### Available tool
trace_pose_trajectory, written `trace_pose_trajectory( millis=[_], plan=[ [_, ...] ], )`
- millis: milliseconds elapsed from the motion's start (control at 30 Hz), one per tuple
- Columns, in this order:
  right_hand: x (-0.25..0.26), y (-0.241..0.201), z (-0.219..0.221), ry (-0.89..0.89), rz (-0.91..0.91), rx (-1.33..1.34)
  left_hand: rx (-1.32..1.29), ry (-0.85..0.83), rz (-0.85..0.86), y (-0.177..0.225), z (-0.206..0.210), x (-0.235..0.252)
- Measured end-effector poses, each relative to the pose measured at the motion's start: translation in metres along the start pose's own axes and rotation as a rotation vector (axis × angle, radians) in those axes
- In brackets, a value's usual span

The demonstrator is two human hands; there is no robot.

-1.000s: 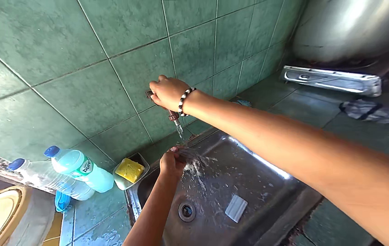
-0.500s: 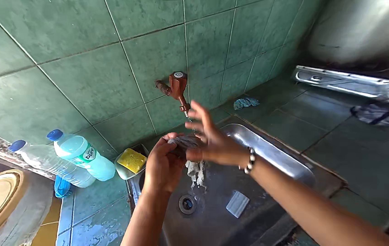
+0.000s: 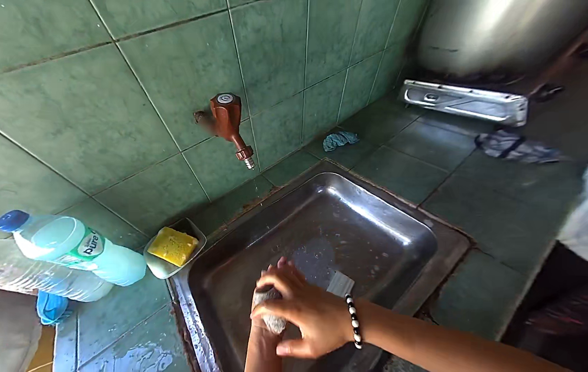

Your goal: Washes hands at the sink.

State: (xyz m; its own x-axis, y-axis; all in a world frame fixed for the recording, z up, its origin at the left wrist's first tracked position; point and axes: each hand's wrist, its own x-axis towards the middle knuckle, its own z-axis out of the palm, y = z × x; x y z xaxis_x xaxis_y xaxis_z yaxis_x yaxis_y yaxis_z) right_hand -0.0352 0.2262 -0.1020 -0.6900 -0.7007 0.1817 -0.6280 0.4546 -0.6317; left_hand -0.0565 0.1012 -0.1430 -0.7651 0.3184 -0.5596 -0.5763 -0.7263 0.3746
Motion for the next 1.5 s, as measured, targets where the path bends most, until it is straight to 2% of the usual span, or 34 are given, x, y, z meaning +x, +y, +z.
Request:
trace_pose_trajectory(
  millis=[67,100,167,233,367,500,600,667,700,833,900,967,1067,1133,1200,1267,1400,1500],
  plan=[
    [0.006,0.017,-0.002,0.156,0.021,0.046,-0.029,-0.152,0.110,-0.017,-0.018,0.016],
    [0.010,0.026,0.000,0.248,0.029,0.116,-0.088,-0.189,0.083,-0.020,-0.011,0.015],
    [0.016,0.035,0.002,0.392,0.067,0.283,-0.182,-0.051,0.047,-0.015,0.030,0.001],
    [0.017,0.033,0.007,0.540,0.199,0.403,-0.200,0.091,0.107,-0.014,0.048,0.005],
    [0.018,0.038,0.028,0.890,0.565,0.691,0.054,0.335,0.157,-0.029,0.041,0.029],
    [0.015,0.041,0.031,1.014,0.779,0.996,0.193,0.580,0.129,-0.048,0.042,0.048],
    [0.011,0.043,0.030,1.137,0.923,1.160,0.246,0.636,0.282,-0.066,0.037,0.063],
    [0.007,0.045,0.028,1.227,1.000,1.249,0.200,0.572,0.405,-0.072,0.033,0.075],
    [0.004,0.046,0.028,1.241,1.035,1.286,0.271,0.543,0.428,-0.074,0.030,0.076],
    [-0.018,0.064,0.028,1.175,1.142,1.450,0.906,0.401,0.502,-0.086,0.011,0.072],
    [-0.026,0.065,0.025,1.057,1.194,1.439,1.108,0.309,0.515,-0.089,0.001,0.073],
    [-0.031,0.060,0.014,0.758,1.134,1.217,1.073,0.303,0.439,-0.081,0.000,0.075],
    [-0.032,0.076,-0.020,0.198,1.003,0.729,0.694,0.337,0.301,-0.064,0.021,0.075],
    [-0.028,0.088,-0.044,-0.014,0.946,0.572,0.475,0.299,0.185,-0.053,0.036,0.063],
    [-0.018,0.101,-0.078,-0.039,0.851,0.505,0.431,0.277,0.065,-0.038,0.050,0.045],
    [-0.005,0.106,-0.123,0.027,0.811,0.432,0.435,0.234,0.002,-0.027,0.049,0.029],
    [0.014,0.125,-0.217,0.236,0.785,0.186,0.512,0.234,0.036,-0.019,0.017,0.023],
    [0.018,0.150,-0.278,0.487,0.923,-0.073,0.693,0.239,0.164,-0.014,-0.013,0.012]
  ],
)
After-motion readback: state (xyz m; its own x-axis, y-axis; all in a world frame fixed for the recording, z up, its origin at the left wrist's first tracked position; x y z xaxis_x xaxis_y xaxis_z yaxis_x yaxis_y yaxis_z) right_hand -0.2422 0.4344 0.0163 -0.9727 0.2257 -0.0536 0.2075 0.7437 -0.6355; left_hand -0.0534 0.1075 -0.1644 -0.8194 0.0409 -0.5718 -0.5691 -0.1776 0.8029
